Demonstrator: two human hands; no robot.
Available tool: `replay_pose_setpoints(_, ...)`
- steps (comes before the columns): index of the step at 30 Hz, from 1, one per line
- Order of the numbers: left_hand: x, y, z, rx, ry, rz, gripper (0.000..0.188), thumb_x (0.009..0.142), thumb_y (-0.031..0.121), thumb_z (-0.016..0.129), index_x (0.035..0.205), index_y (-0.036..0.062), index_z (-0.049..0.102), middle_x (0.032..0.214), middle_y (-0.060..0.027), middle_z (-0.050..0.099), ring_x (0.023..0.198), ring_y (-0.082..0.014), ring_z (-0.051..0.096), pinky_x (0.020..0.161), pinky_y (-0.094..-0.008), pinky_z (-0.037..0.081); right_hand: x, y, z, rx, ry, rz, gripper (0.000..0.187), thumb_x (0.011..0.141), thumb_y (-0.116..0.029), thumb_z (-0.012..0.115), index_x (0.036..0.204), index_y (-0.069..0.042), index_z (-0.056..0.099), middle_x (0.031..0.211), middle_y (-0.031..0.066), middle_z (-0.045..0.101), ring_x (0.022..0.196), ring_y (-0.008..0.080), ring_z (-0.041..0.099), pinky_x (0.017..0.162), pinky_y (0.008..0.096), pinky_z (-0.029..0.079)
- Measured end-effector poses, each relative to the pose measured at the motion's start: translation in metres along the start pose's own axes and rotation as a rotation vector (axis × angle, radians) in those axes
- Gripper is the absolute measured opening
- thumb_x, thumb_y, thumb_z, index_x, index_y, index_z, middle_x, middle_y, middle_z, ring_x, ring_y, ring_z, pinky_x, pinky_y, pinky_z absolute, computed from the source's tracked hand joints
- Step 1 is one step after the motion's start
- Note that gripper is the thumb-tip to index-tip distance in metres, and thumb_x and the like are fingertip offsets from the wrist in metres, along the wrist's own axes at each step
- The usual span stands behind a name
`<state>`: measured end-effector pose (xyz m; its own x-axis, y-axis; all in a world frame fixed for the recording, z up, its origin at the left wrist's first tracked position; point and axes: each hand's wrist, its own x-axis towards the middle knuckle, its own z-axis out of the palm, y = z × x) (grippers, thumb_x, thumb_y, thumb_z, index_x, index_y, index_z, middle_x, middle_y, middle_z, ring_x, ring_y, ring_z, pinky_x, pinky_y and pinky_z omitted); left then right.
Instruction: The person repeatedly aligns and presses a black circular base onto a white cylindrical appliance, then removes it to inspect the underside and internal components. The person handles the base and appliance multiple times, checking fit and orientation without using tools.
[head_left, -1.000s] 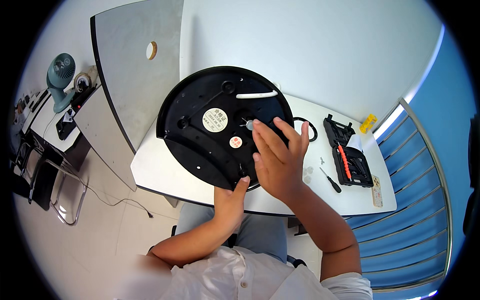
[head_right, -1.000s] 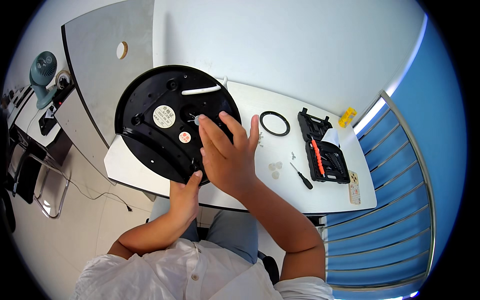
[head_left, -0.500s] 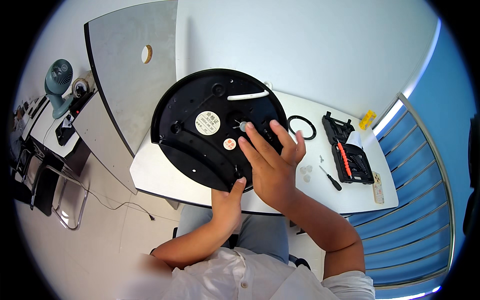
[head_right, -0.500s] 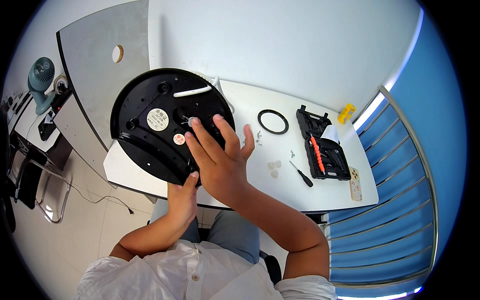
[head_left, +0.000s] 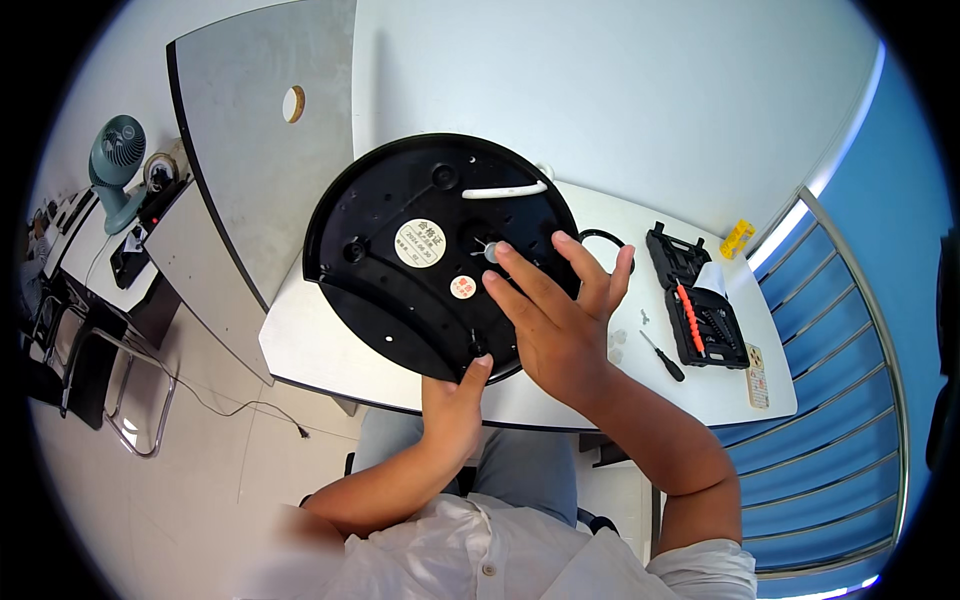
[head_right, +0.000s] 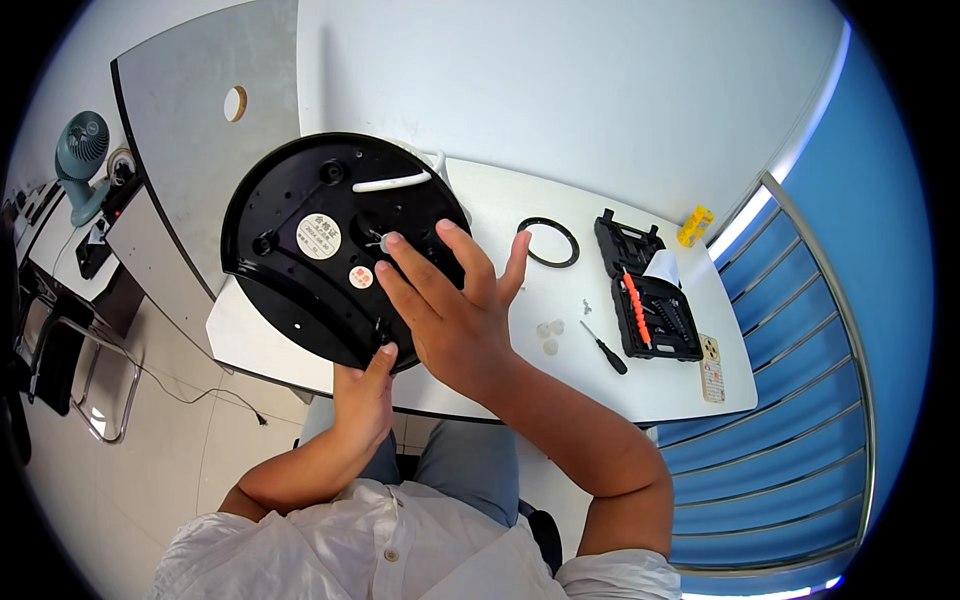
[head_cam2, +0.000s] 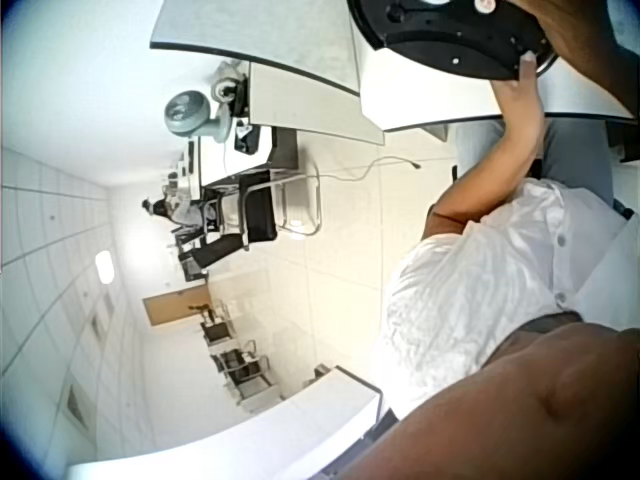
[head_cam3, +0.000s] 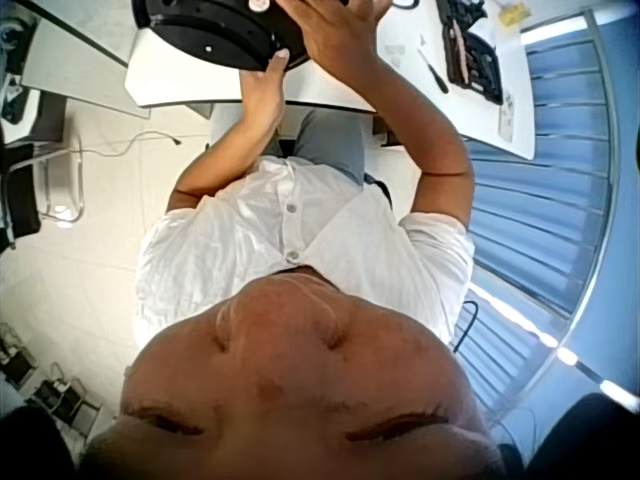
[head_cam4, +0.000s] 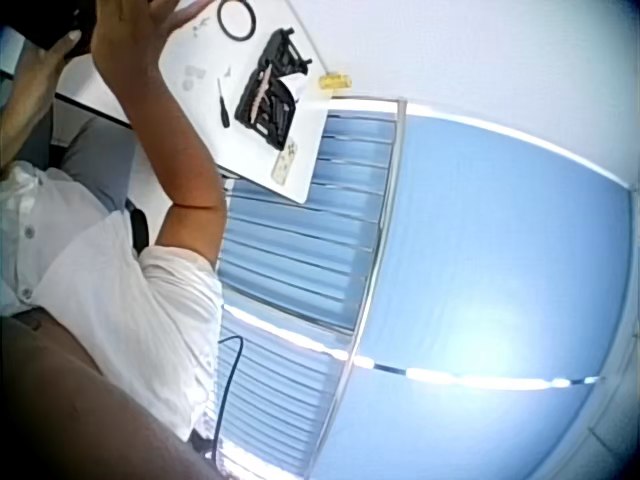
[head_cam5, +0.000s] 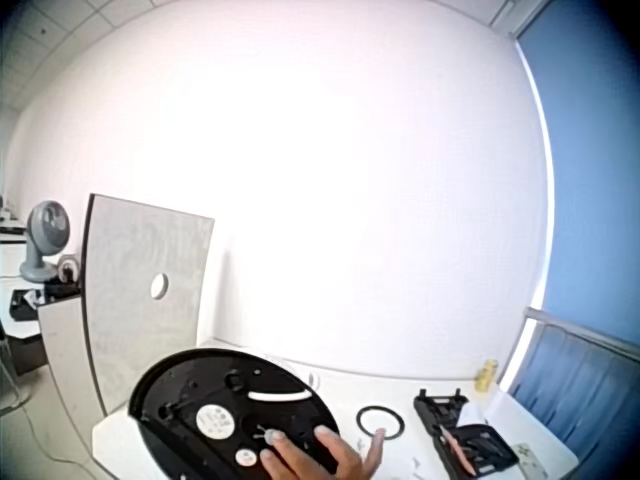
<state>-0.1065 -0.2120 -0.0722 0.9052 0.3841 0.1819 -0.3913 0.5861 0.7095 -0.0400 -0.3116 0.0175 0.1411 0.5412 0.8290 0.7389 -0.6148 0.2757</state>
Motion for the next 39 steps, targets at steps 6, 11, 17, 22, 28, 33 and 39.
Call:
replay_pose_setpoints(6, 0.000, 0.001, 0.001, -0.007, -0.005, -0.010, 0.059, 0.087, -0.001, 0.057, 0.140, -0.0042, 0.029, 0.138, -0.0119, 0.041, 0.123, -0.0179, 0.042, 0.104, -0.0296, 0.032, 0.022, 0.006, 0.001, -0.001, 0.088, -0.043, 0.015, 0.077, -0.013, 0.067, 0.091, -0.015, 0.071, 0.107, -0.0064, 0.065, 0.109, 0.0206, 0.049, 0.105, 0.0565, 0.017)
replay_pose_setpoints(11, 0.000, 0.005, 0.004, -0.043, 0.001, -0.015, 0.060, 0.088, 0.000, 0.056, 0.140, -0.0050, 0.027, 0.138, -0.0129, 0.041, 0.122, -0.0183, 0.042, 0.105, -0.0298, 0.032, 0.037, 0.014, 0.000, 0.049, 0.048, -0.142, 0.013, 0.073, -0.010, 0.069, 0.084, -0.016, 0.071, 0.096, -0.0067, 0.064, 0.102, 0.0188, 0.051, 0.101, 0.0501, 0.024)
replay_pose_setpoints(17, 0.001, 0.008, 0.001, -0.030, -0.006, -0.028, 0.060, 0.089, 0.002, 0.056, 0.140, -0.0051, 0.027, 0.138, -0.0128, 0.041, 0.123, -0.0185, 0.042, 0.105, -0.0300, 0.031, 0.055, 0.017, 0.000, 0.047, 0.022, -0.237, 0.017, 0.068, -0.009, 0.068, 0.085, -0.013, 0.065, 0.092, -0.0016, 0.057, 0.096, 0.0189, 0.051, 0.094, 0.0434, 0.032)
replay_pose_setpoints(22, 0.001, 0.009, 0.000, -0.003, 0.018, -0.057, 0.058, 0.089, 0.002, 0.057, 0.140, -0.0037, 0.029, 0.137, -0.0119, 0.042, 0.122, -0.0183, 0.043, 0.104, -0.0298, 0.033, 0.066, 0.024, -0.006, -0.057, 0.007, -0.351, 0.011, 0.065, -0.008, 0.063, 0.074, -0.010, 0.057, 0.080, 0.0019, 0.049, 0.083, 0.0187, 0.048, 0.077, 0.0366, 0.035)
replay_pose_setpoints(28, 0.002, 0.009, 0.001, -0.003, 0.018, -0.037, 0.054, 0.089, 0.002, 0.057, 0.136, -0.0037, 0.033, 0.131, -0.0110, 0.047, 0.116, -0.0170, 0.047, 0.101, -0.0295, 0.035, 0.069, 0.021, -0.007, -0.078, -0.069, -0.461, 0.012, 0.059, -0.009, 0.062, 0.063, -0.011, 0.051, 0.067, 0.0016, 0.039, 0.068, 0.0174, 0.040, 0.057, 0.0295, 0.029)
replay_pose_setpoints(33, 0.004, 0.009, -0.001, 0.041, 0.014, -0.038, 0.054, 0.088, 0.002, 0.058, 0.136, -0.0041, 0.033, 0.131, -0.0116, 0.048, 0.116, -0.0171, 0.047, 0.101, -0.0295, 0.035, 0.071, 0.022, -0.012, -0.098, -0.179, -0.527, 0.021, 0.064, -0.010, 0.064, 0.083, -0.006, 0.061, 0.079, 0.0010, 0.050, 0.073, 0.0169, 0.047, 0.057, 0.0294, 0.034)
replay_pose_setpoints(39, 0.007, 0.014, 0.003, 0.012, 0.024, -0.015, 0.054, 0.088, 0.001, 0.057, 0.136, -0.0033, 0.033, 0.132, -0.0119, 0.047, 0.118, -0.0180, 0.046, 0.103, -0.0299, 0.034, 0.078, 0.033, -0.005, 0.046, -0.174, -0.577, 0.020, 0.067, -0.009, 0.064, 0.086, -0.005, 0.060, 0.079, 0.0021, 0.052, 0.075, 0.0181, 0.049, 0.062, 0.0305, 0.038)
